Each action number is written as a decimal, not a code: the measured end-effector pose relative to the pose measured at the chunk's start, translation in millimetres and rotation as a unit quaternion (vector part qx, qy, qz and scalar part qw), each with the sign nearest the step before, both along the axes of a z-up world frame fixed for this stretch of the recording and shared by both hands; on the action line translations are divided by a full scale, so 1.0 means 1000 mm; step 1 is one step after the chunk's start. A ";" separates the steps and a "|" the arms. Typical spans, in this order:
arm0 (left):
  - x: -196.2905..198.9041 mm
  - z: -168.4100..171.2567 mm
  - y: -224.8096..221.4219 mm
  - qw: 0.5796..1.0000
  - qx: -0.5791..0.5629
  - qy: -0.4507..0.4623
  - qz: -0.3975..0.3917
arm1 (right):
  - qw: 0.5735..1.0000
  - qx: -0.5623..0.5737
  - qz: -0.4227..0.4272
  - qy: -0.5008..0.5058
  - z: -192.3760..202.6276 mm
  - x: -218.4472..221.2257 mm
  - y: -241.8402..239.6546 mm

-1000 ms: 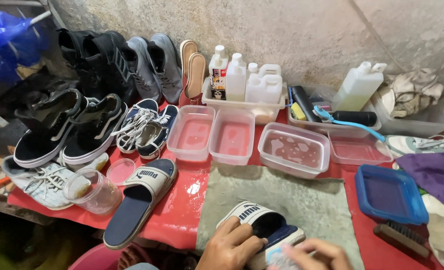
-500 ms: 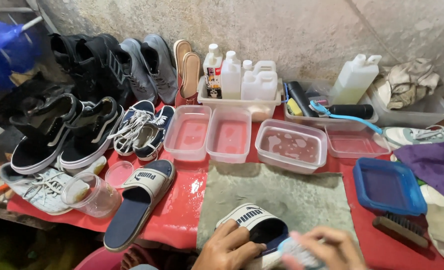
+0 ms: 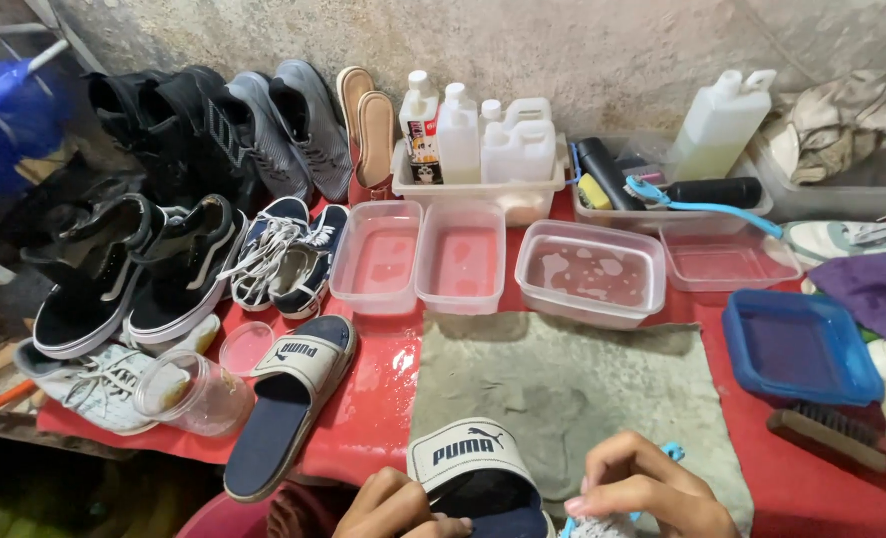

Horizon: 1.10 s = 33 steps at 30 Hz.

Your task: Cleaning a slide sandal by scrubbing it with a brush and soapy water.

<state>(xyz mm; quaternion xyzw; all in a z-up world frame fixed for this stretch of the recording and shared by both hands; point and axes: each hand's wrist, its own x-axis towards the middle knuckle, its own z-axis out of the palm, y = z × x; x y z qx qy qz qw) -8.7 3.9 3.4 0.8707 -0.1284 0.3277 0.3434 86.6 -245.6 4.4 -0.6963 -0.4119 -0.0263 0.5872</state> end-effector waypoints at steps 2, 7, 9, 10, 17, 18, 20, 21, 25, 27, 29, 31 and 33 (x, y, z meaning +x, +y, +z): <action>-0.006 -0.003 0.004 1.000 -0.001 -0.010 0.015 | 1.000 -0.004 0.028 0.008 -0.003 -0.004 0.003; -0.016 0.000 0.021 0.997 0.064 -0.015 -0.033 | 0.998 -0.019 0.053 -0.004 0.006 -0.015 0.020; -0.019 -0.006 0.026 0.997 0.072 -0.009 -0.036 | 0.998 -0.016 0.061 0.004 0.003 -0.017 0.021; -0.021 -0.008 0.028 0.996 0.081 -0.007 -0.040 | 0.998 -0.014 0.066 0.010 0.002 -0.018 0.021; -0.023 -0.002 0.032 0.994 0.084 0.035 -0.063 | 0.910 -0.065 0.064 0.404 -0.053 -0.006 -0.003; -0.024 -0.002 0.034 0.992 0.090 0.047 -0.080 | 0.920 -0.063 0.046 0.383 -0.051 -0.007 -0.003; -0.023 -0.003 0.036 0.989 0.094 0.060 -0.097 | 0.929 -0.061 0.028 0.363 -0.044 -0.013 0.000; -0.023 -0.004 0.036 0.988 0.093 0.066 -0.102 | 0.936 -0.038 0.003 0.351 -0.039 -0.017 0.002; -0.019 -0.006 0.034 0.987 0.112 0.048 -0.104 | 0.979 -0.025 0.040 0.199 -0.036 -0.015 -0.002; -0.017 -0.003 0.032 0.987 0.109 0.041 -0.108 | 0.989 -0.044 0.058 0.128 -0.043 -0.008 -0.010; -0.014 -0.001 0.028 0.988 0.106 0.032 -0.113 | 0.994 -0.063 0.074 0.054 -0.044 -0.006 -0.013; -0.012 0.000 0.024 0.988 0.106 0.038 -0.107 | 0.997 -0.068 0.018 -0.015 -0.042 -0.009 -0.012; -0.009 0.000 0.018 0.989 0.109 0.030 -0.100 | 0.997 -0.066 -0.041 -0.028 -0.040 -0.022 0.002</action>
